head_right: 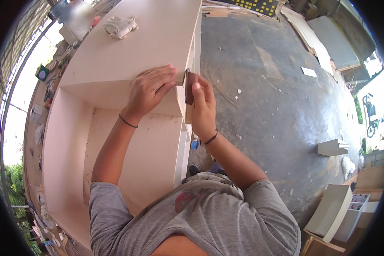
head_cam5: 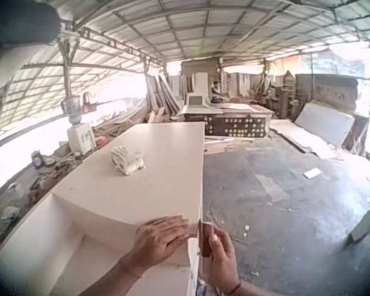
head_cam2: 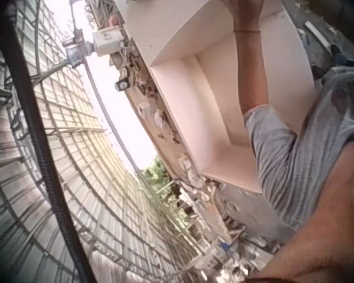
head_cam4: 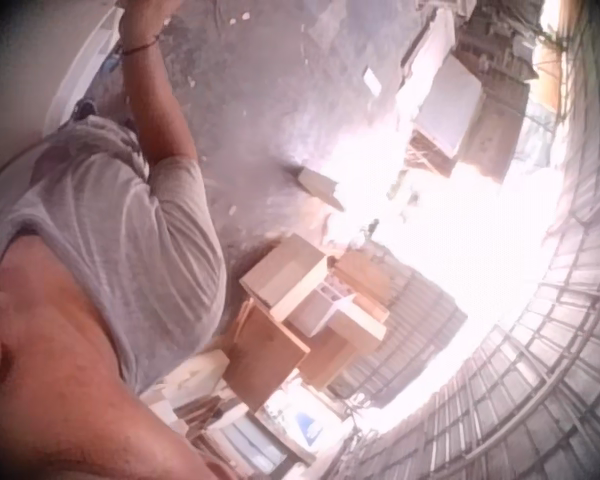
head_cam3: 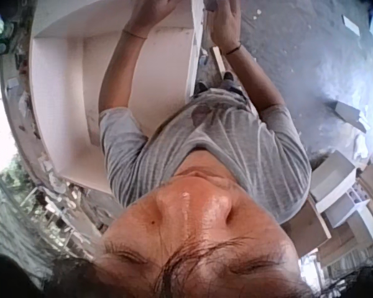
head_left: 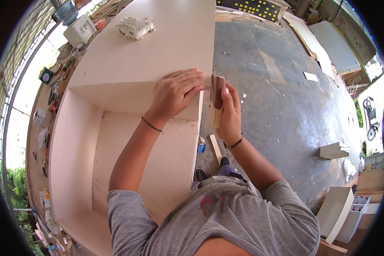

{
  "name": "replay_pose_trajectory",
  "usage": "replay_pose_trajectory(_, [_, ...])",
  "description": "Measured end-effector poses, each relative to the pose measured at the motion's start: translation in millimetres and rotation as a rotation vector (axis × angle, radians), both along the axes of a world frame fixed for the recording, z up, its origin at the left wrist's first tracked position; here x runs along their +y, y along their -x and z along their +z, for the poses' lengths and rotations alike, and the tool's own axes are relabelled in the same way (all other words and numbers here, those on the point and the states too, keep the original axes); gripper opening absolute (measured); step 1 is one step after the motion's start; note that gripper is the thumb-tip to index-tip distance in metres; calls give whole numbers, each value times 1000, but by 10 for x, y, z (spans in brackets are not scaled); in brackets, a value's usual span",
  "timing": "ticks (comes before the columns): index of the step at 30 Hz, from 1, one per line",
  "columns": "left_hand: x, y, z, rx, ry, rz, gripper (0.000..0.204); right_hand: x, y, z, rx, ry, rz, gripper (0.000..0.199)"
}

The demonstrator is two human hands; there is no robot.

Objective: The person sands the edges and inner corners of a white wooden cabinet unit using a sanding block by hand, then uses a blue air duster to blow dust off the unit's surfaces.

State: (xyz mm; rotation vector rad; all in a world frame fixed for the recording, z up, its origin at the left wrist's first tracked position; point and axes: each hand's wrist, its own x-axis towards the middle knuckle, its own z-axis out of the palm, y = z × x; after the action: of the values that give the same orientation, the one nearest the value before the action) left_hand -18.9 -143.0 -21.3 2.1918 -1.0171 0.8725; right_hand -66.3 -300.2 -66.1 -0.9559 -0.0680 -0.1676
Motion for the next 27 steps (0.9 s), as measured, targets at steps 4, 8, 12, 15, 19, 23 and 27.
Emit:
replay_pose_trajectory(4, [-32,-22,-27,-47,34,12,14,130,-5,60,-33,9,-72,33])
replay_pose_trajectory(8, [-55,-27,-38,-44,70,12,11,69,-135,127,81,88,-144,32])
replay_pose_trajectory(12, [-85,-53,-87,-72,107,6,10,117,-24,204,76,75,-163,30])
replay_pose_trajectory(15, [-89,-65,-64,-86,120,7,10,100,-54,233,44,109,-182,30])
replay_pose_trajectory(19, [-84,-112,-105,-157,144,5,8,75,-180,342,130,159,-133,32])
replay_pose_trajectory(23, [-79,-133,-104,-166,100,10,9,123,1,319,67,88,-152,30])
replay_pose_trajectory(27, [-57,-141,-97,-167,59,22,9,112,-240,424,113,78,-146,33])
